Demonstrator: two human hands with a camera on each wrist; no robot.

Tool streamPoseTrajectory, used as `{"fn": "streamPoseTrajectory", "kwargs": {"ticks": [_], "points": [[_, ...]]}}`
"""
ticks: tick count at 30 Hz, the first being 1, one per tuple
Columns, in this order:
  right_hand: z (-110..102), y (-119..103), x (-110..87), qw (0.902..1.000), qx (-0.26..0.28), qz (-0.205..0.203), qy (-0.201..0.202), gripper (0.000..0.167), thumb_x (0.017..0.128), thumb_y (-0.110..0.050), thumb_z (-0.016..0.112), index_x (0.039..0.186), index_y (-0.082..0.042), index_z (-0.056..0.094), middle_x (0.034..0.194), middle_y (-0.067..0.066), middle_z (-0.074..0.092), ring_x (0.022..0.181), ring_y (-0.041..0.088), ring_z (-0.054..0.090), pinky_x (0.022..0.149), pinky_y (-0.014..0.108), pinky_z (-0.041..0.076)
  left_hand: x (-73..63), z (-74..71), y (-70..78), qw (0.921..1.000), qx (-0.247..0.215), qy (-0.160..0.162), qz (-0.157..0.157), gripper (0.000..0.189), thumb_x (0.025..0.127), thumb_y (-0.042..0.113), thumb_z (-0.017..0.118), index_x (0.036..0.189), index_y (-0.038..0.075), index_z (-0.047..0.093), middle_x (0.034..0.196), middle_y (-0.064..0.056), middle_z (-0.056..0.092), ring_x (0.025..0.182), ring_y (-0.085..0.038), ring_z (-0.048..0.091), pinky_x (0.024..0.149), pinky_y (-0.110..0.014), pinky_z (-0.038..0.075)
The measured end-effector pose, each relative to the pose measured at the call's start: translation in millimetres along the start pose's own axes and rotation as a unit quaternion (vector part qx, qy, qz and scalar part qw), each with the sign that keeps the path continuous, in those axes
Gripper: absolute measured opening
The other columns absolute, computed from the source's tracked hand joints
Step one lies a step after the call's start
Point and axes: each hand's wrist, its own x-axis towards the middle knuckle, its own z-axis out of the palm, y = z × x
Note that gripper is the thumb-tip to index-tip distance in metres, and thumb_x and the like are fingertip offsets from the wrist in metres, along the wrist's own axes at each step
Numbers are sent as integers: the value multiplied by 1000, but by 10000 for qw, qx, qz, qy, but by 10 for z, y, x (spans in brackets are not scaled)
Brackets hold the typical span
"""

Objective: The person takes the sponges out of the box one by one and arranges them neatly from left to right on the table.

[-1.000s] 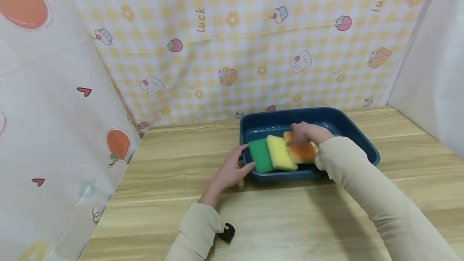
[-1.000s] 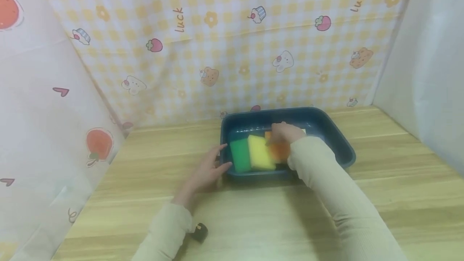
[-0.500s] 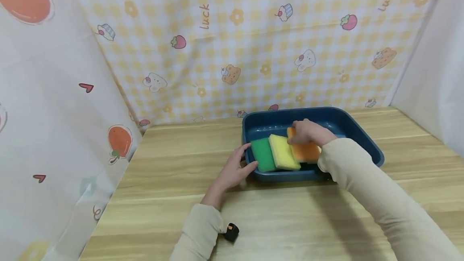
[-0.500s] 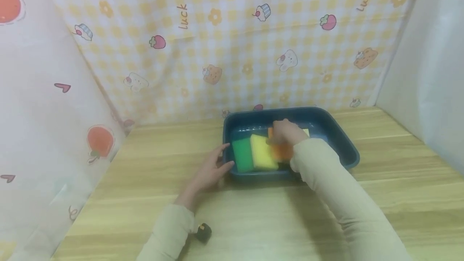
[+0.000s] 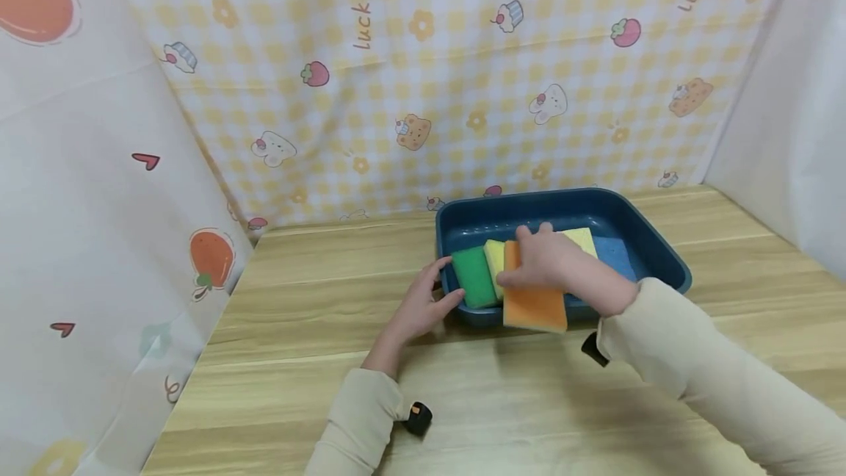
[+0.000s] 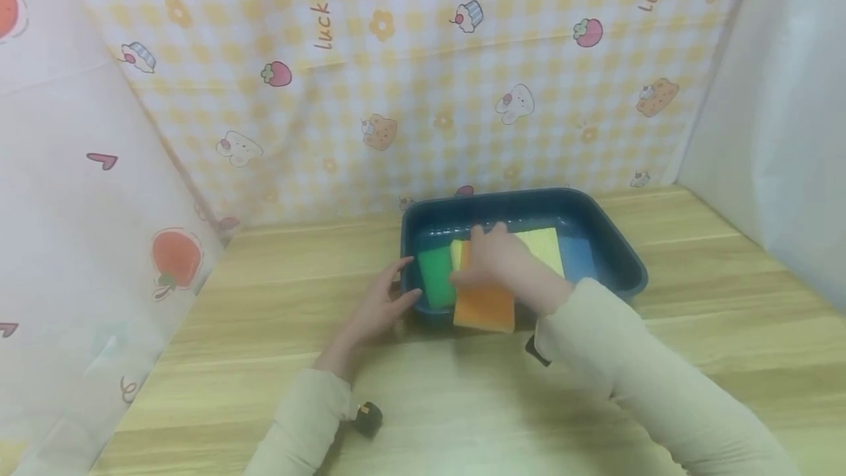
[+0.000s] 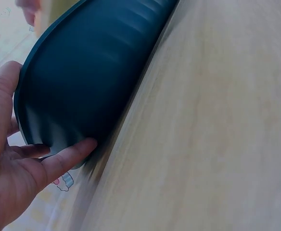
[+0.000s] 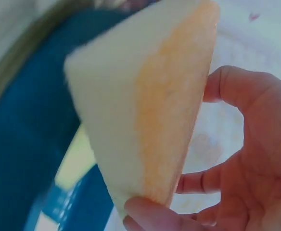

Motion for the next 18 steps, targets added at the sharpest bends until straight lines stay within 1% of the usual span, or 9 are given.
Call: {"fn": "streamPoseTrajectory", "kwargs": {"ticks": [1,4,8,14,18], "points": [[22,-46,-54,10000,-20,-87,40,78,74,-46,62,127,5,35,95,24,42,63,25,50,49,29,43,2,-2,1,10000,0,-3,-34,63,88,31,55,140,9,28,143,-14,28,118,-34,42,89,-47,42],[100,-168,-206,9995,-77,-298,20,76,72,-44,63,125,4,38,96,23,43,59,23,49,49,28,42,9,-5,6,10000,29,5,-55,63,88,31,55,140,9,28,143,-14,28,119,-34,42,90,-47,42],[218,-271,-357,9988,-158,-456,-65,77,71,-44,63,127,3,39,108,29,44,57,21,48,50,28,41,13,-12,25,10000,-1,7,-61,62,88,31,55,140,9,29,143,-14,28,118,-35,42,90,-47,42],[392,-358,-499,9982,-87,-576,-153,75,70,-43,64,125,2,41,99,22,46,55,20,47,48,28,41,8,-7,25,9999,-29,-7,-127,62,88,31,56,140,10,29,143,-12,28,118,-34,43,90,-46,42],[511,-415,-579,9974,-9,-655,-310,77,69,-42,65,127,2,40,108,25,45,56,21,48,50,29,43,6,6,12,9999,11,-9,-149,62,88,31,56,140,11,29,143,-12,28,118,-33,43,91,-45,42]]}}
